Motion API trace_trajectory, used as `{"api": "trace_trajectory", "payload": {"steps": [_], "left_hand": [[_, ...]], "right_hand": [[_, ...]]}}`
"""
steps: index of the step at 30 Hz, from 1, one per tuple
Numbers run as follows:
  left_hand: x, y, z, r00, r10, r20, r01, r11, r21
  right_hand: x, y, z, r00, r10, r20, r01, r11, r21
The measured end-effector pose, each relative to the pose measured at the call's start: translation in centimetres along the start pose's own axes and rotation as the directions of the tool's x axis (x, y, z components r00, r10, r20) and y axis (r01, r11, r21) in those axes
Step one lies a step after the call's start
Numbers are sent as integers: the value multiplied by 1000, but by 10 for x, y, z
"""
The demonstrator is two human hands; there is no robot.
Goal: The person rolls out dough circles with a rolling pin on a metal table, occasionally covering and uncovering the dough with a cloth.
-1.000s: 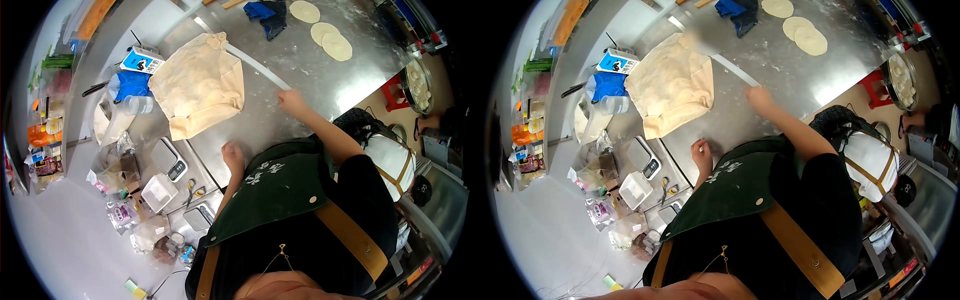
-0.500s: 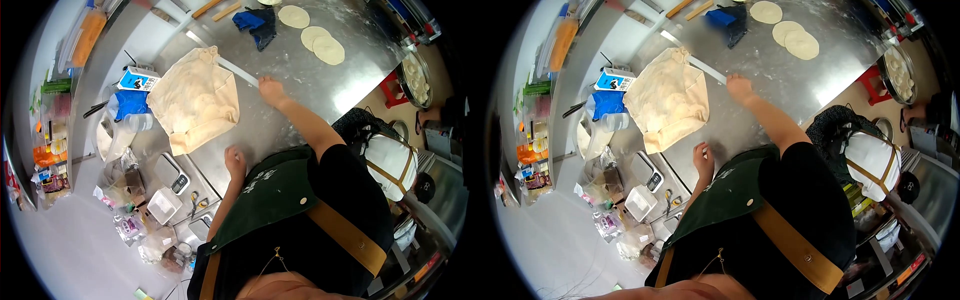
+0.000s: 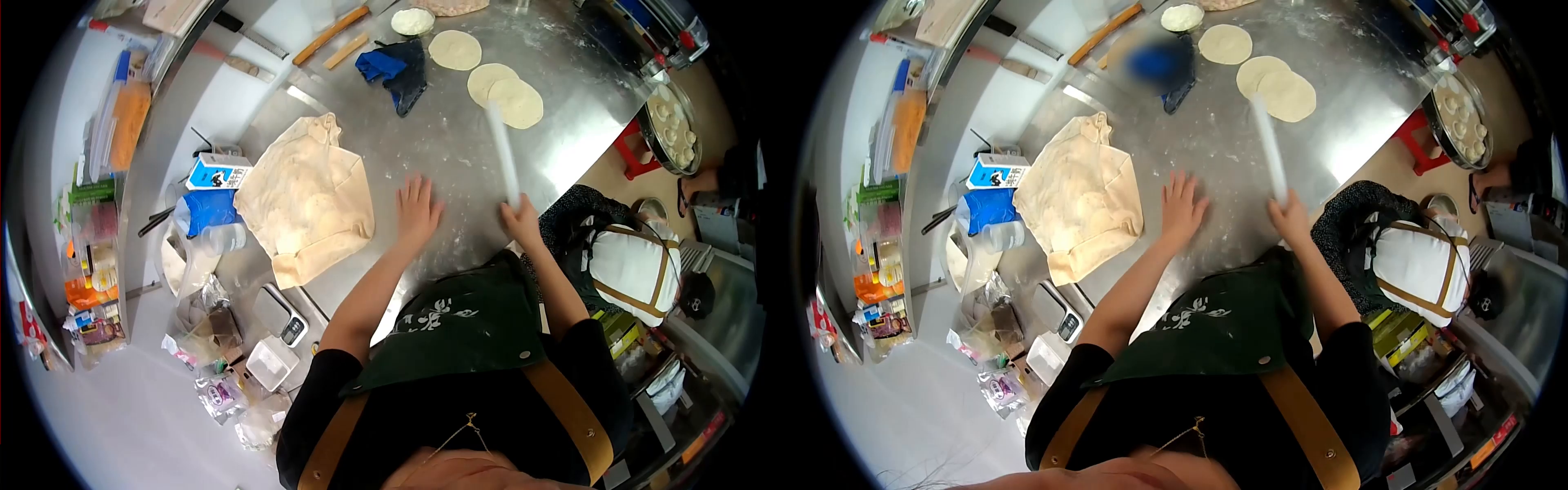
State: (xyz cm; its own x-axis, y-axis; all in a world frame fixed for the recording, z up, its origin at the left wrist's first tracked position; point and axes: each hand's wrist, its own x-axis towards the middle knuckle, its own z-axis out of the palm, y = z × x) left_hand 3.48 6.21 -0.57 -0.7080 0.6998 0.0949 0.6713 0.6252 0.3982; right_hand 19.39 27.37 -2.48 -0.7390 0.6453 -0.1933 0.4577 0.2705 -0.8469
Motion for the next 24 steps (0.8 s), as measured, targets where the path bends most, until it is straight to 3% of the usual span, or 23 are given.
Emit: {"api": "trace_trajectory", "payload": {"steps": [1, 2, 4, 6, 10, 13, 16, 20, 23, 24], "left_hand": [[18, -1, 3, 999, 10, -52, -11, 1000, -18], [35, -2, 7, 997, -14, -70, 7, 995, -96], [71, 1, 11, 993, -68, -96, 42, 967, -253], [104, 16, 10, 990, -101, -103, 68, 958, -278], [164, 44, 34, 987, -150, -53, 111, 887, -448], [205, 69, 56, 993, -112, -25, 87, 876, -473], [243, 87, 82, 982, -188, -29, 135, 797, -588], [281, 80, 115, 973, -231, -13, 181, 795, -579], [294, 81, 114, 971, -228, 70, 235, 858, -457], [297, 81, 117, 973, -227, 35, 220, 880, -421]], "right_hand": [[1, 12, -9, 998, 35, -52, -32, 997, 64], [5, 29, -14, 992, -31, -122, 31, 999, 4], [10, 39, -18, 983, 169, -69, -149, 963, 224], [14, 29, -25, 942, 335, 3, -307, 859, 410], [17, 32, -28, 925, 379, 6, -325, 784, 530], [16, 33, -30, 923, 382, 47, -342, 760, 553], [16, 29, -32, 919, 387, 81, -365, 750, 552], [16, 28, -34, 899, 425, 101, -406, 729, 551], [17, 32, -34, 885, 447, 131, -438, 704, 559], [18, 32, -35, 887, 438, 142, -436, 697, 570]]}}
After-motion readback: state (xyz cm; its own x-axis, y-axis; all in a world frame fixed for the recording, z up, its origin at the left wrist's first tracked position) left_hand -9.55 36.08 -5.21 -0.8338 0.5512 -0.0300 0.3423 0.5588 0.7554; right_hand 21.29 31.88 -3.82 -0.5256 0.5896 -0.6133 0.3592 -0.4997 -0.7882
